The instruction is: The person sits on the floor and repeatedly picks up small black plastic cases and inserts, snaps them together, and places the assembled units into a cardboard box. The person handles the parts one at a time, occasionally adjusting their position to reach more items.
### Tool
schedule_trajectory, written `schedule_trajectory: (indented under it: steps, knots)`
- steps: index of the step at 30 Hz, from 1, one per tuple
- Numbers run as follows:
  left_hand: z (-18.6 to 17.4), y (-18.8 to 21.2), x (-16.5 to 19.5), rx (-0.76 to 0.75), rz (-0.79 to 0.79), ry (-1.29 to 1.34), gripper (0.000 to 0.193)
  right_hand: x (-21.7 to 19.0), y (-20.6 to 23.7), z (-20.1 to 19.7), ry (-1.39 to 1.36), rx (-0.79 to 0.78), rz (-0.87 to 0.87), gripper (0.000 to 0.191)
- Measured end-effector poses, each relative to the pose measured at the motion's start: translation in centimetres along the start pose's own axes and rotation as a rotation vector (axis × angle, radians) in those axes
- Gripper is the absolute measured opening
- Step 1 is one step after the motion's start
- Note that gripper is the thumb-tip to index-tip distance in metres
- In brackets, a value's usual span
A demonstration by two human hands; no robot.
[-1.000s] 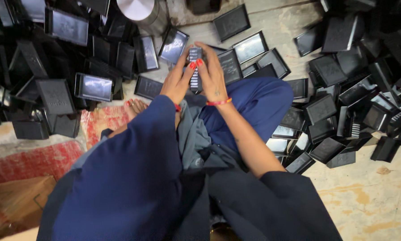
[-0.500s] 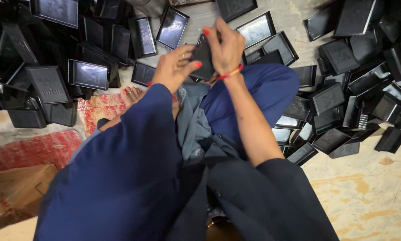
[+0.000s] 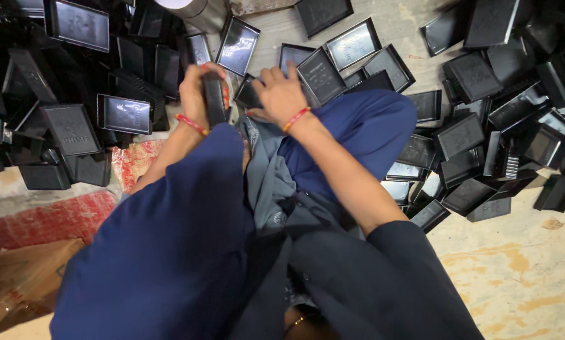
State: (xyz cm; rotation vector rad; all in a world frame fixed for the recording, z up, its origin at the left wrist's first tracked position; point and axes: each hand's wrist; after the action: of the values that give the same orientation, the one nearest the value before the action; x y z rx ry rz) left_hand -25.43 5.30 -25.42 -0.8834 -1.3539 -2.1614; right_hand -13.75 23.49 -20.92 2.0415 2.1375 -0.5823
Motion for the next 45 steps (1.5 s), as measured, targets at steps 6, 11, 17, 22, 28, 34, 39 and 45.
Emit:
schedule_trajectory:
  steps: [6,11,17,22,28,34,39,45]
  knots:
    - [0.0,-0.9,-1.5,0.054,0.352,-0.258,0.051,1.4,-0.7,-0.9,-0.342,0.272,0.36,0.021]
    - [1.9,-0.2,-3.2,-0.114,0.12,-0.337,0.059,1.1,0.1,-1.8,-0.834,0.32,0.43,0.034]
    - [1.4,0.2,-1.4,-0.035,0.216,-0.45,0.061,6.0,1.2,-4.4,-0.384,0.182,0.359,0.033]
    - [0.5,0.5,0.5,-0.179,0.05,-0.028,0.068,18.2,6.1,-10.4,0.063,0.201,0.472,0.036]
    - [3.7,1.9,1.7,-0.317,-0.003,-0.118,0.079,20.5,13.1,-9.6,0.163,-0.075,0.63,0.038]
    - [4.8,3.6,3.6,-0.14,-0.119,0.025,0.084,18.8,18.4,-9.2,0.085,0.427,0.823,0.027]
    - [5.0,4.2,4.1,-0.189,-0.103,0.013,0.072,17.7,22.2,-10.2,0.167,0.168,0.622,0.052]
    - [6.2,3.8,3.7,-0.191,-0.123,-0.093,0.069,18.4,21.8,-11.2,0.099,-0.066,0.754,0.031]
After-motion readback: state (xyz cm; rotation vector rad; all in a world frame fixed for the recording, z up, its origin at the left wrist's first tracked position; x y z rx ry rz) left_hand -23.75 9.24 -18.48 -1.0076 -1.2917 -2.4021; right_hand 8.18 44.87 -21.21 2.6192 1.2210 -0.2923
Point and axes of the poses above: each hand's wrist, its own y-axis away from the middle knuckle, its own z-axis out of the palm, x = y × z, and after that the axes turned 8 degrees about x, right-handed
